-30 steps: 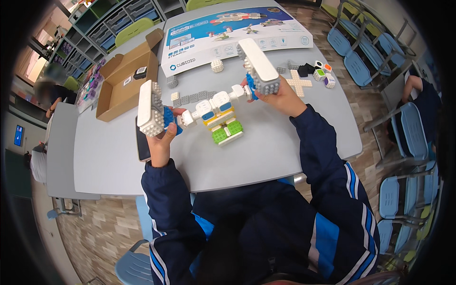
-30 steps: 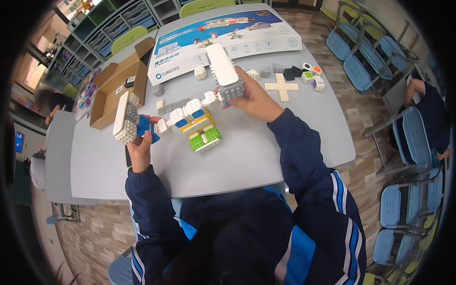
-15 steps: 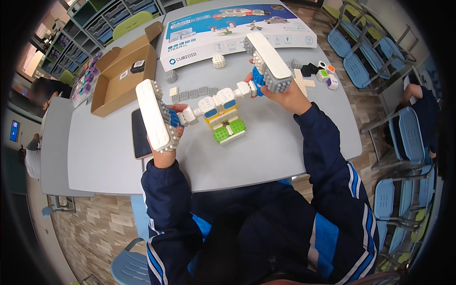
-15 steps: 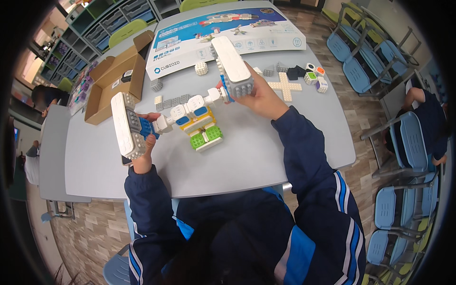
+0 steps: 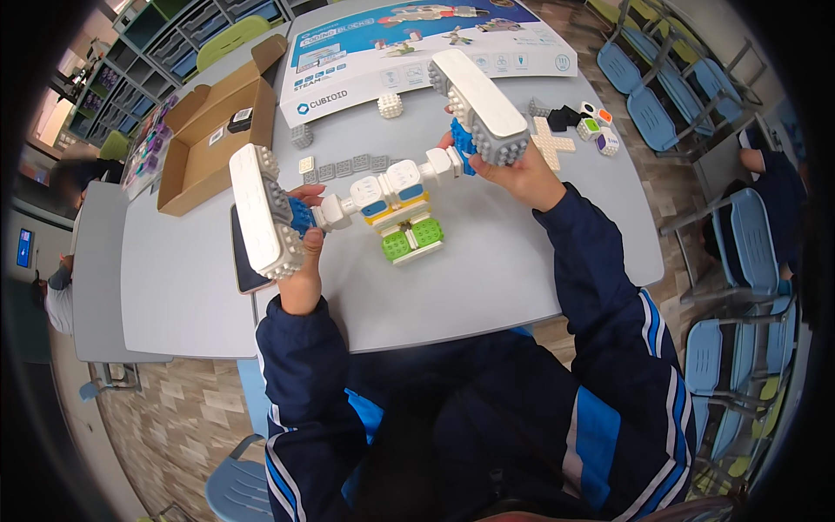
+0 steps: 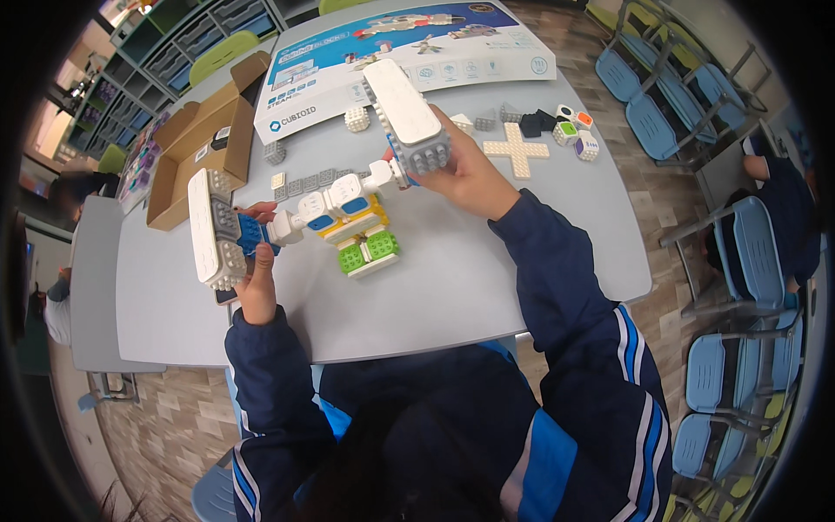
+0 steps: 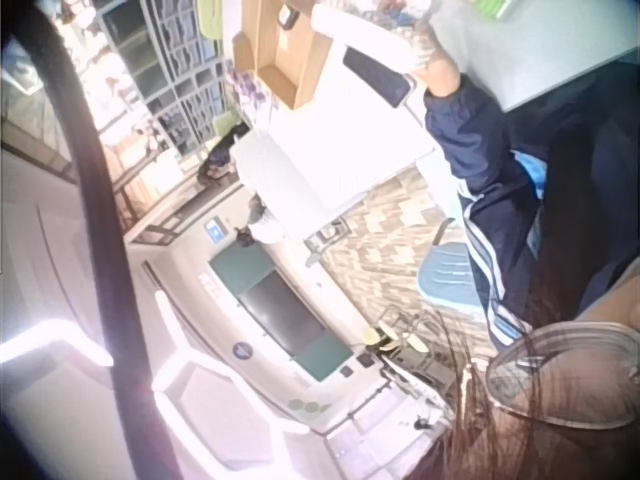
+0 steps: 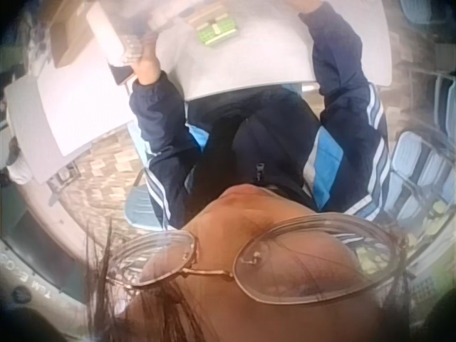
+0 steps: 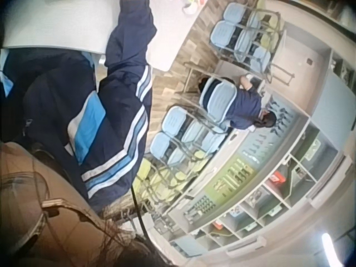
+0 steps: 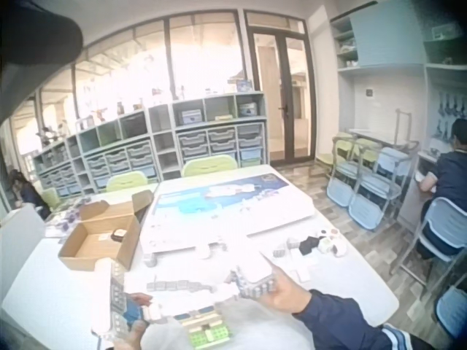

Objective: The person assembles interlocking plastic blocks into a multi-colored structure. They connect white, gray, blue, green, and yellow pieces, forming a central body with two long arms and a base, then lift and rotate the completed assembly.

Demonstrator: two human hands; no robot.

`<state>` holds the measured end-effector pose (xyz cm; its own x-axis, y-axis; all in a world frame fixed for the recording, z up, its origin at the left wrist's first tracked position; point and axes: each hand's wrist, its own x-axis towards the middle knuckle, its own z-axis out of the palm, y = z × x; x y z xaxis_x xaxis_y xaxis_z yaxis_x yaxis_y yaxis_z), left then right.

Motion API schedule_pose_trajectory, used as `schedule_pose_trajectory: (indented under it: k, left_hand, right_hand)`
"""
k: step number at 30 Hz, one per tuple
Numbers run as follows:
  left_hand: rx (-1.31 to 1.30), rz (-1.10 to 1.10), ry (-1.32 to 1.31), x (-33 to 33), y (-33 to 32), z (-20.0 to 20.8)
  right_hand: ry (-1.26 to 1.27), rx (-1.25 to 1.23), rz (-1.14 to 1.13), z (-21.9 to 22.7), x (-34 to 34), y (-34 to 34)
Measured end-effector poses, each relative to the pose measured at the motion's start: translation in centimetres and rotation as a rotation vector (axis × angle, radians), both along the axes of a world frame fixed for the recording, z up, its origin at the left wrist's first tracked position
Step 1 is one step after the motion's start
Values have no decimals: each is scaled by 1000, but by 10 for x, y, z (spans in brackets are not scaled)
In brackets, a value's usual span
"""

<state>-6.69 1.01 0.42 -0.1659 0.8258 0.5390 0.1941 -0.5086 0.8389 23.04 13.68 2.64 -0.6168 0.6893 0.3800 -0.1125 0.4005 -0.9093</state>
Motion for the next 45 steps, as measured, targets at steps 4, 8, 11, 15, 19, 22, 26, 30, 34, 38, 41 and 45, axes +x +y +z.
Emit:
schedule_pose_trajectory:
  k: [4,8,11,15,19,22,26,30,34,38,41,45]
  left_hand:
    - [-18,70,-62,7,1,-1]
    - [-94,72,-88,8,-2,-1]
    - [-106,84,-90,8,-3,0]
    - [-86,73,-115,5,1,-3]
    - [-103,60,-220,5,-2,-7]
    - [-126,60,-295,8,-6,-10]
    - [-141,0,-261,-1,-9,-15]
    - [-151,-84,-220,-10,-13,-16]
    - [-144,35,-242,-1,-9,-11]
    - [-155,2,-225,-4,-8,-12]
    - [-178,-104,-251,4,-13,2]
    - [-142,-120,-87,-1,-11,9]
  right_hand:
    - [42,-110,-31,-7,-3,-4]
    - [-1,42,-137,-9,-6,-14]
    - [-21,38,-155,0,-10,-19]
    - [-74,82,-146,-7,-10,-17]
    - [-73,169,-152,-13,-11,-16]
    - [42,-88,-125,-2,-14,-23]
    - [-81,-41,-151,0,-14,-23]
    - [10,-9,-172,-12,-14,-21]
    - [93,-32,-168,-21,-15,-21]
    - [-126,-105,-153,-1,-14,-21]
    - [-135,-94,-109,-4,-12,-15]
    - [-90,-181,12,9,-5,-12]
